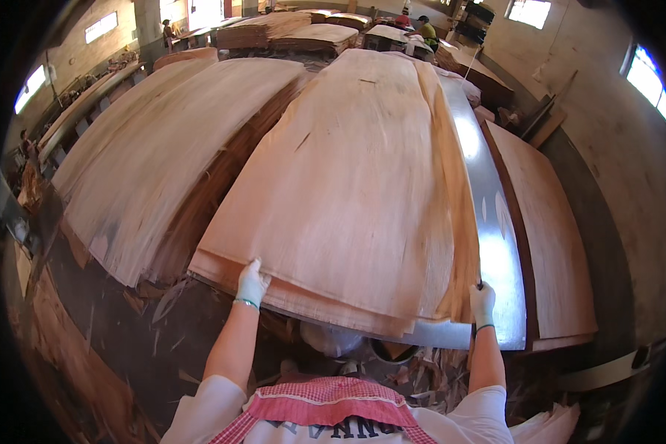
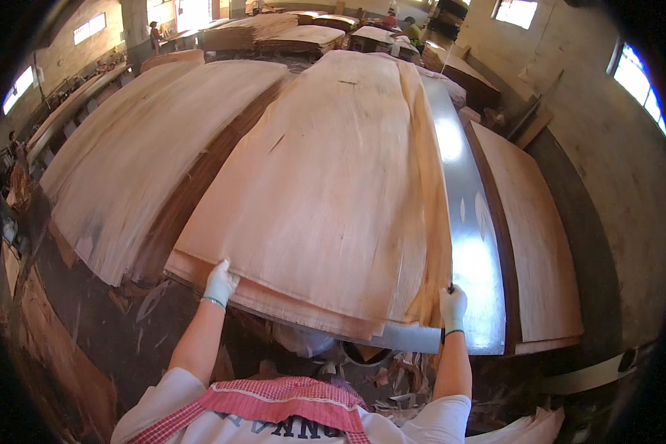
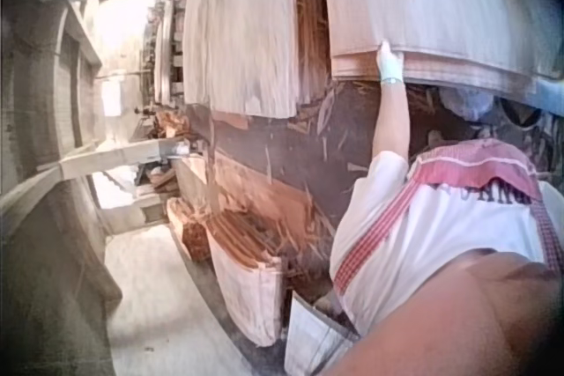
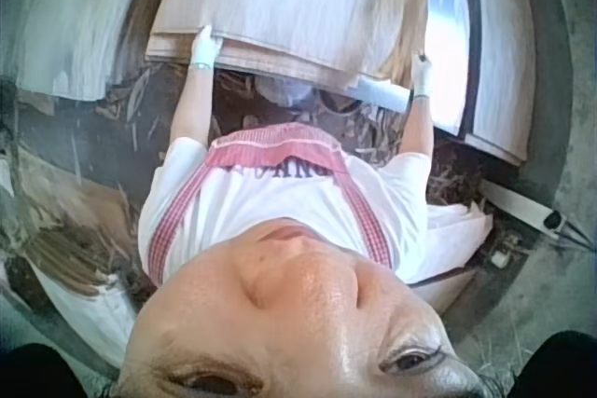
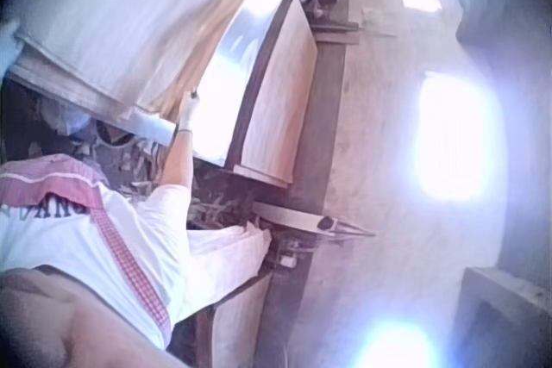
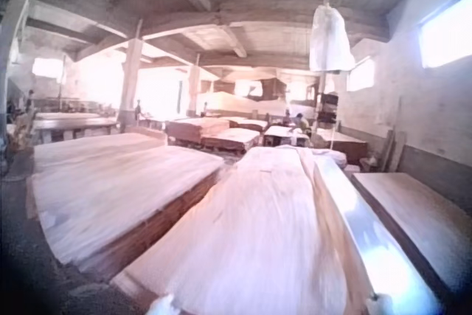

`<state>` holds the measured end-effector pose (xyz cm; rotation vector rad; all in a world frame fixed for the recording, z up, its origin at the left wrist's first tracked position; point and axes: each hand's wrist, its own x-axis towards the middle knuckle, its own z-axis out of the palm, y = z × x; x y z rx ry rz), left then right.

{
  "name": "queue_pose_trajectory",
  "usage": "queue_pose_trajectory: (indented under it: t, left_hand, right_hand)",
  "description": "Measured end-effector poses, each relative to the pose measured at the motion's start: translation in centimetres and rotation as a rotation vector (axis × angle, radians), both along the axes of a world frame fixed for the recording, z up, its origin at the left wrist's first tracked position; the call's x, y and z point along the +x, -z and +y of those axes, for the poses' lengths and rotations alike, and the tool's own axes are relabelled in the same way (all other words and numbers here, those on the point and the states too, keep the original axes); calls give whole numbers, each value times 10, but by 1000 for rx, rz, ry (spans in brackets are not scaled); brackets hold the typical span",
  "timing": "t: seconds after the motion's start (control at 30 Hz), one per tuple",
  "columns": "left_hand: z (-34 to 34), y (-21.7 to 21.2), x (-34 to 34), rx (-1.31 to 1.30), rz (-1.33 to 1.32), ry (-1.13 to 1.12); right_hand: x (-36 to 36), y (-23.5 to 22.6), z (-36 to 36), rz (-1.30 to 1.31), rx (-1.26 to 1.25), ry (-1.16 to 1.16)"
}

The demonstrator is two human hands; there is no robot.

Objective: The person prepares wood veneer by hand and using a tool, moving large sheets of veneer, smoothing them on a work surface, and applying tape to secure or mark specific areas.

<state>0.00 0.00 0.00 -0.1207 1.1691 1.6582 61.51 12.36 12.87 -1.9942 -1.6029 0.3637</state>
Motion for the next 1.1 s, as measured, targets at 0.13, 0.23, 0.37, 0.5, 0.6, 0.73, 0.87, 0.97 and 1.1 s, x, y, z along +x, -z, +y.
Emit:
queue_pose_trajectory:
  t: [0.13, 0.23, 0.37, 0.5, 0.6, 0.73, 0.87, 0.97, 1.1]
  left_hand:
    - [-43, -11, 61, -81, -13, 41]
    - [-36, -5, 96, -12, -36, 123]
    - [-23, -6, 127, -103, -25, 136]
    - [-43, 11, 101, -22, 3, 157]
    - [-50, -12, 119, -280, 892, 22]
    - [-23, -61, 208, -150, 1898, 423]
    - [-12, -44, 250, -180, 2078, 739]
    - [-11, -38, 263, -285, 2068, 823]
    - [-6, -36, 267, -311, 2093, 863]
  right_hand:
    - [51, 39, -28, -72, 1, 15]
    - [83, 34, -8, -186, -57, 40]
    - [123, 35, -6, -256, -93, 54]
    - [168, 66, -49, -135, -84, 146]
    - [160, 76, -121, -396, -353, 195]
    - [134, 81, -149, -471, -268, 219]
    - [102, 68, -191, -252, -134, 148]
    - [127, 52, -218, -209, -115, 219]
    - [175, 65, -183, -286, -32, 220]
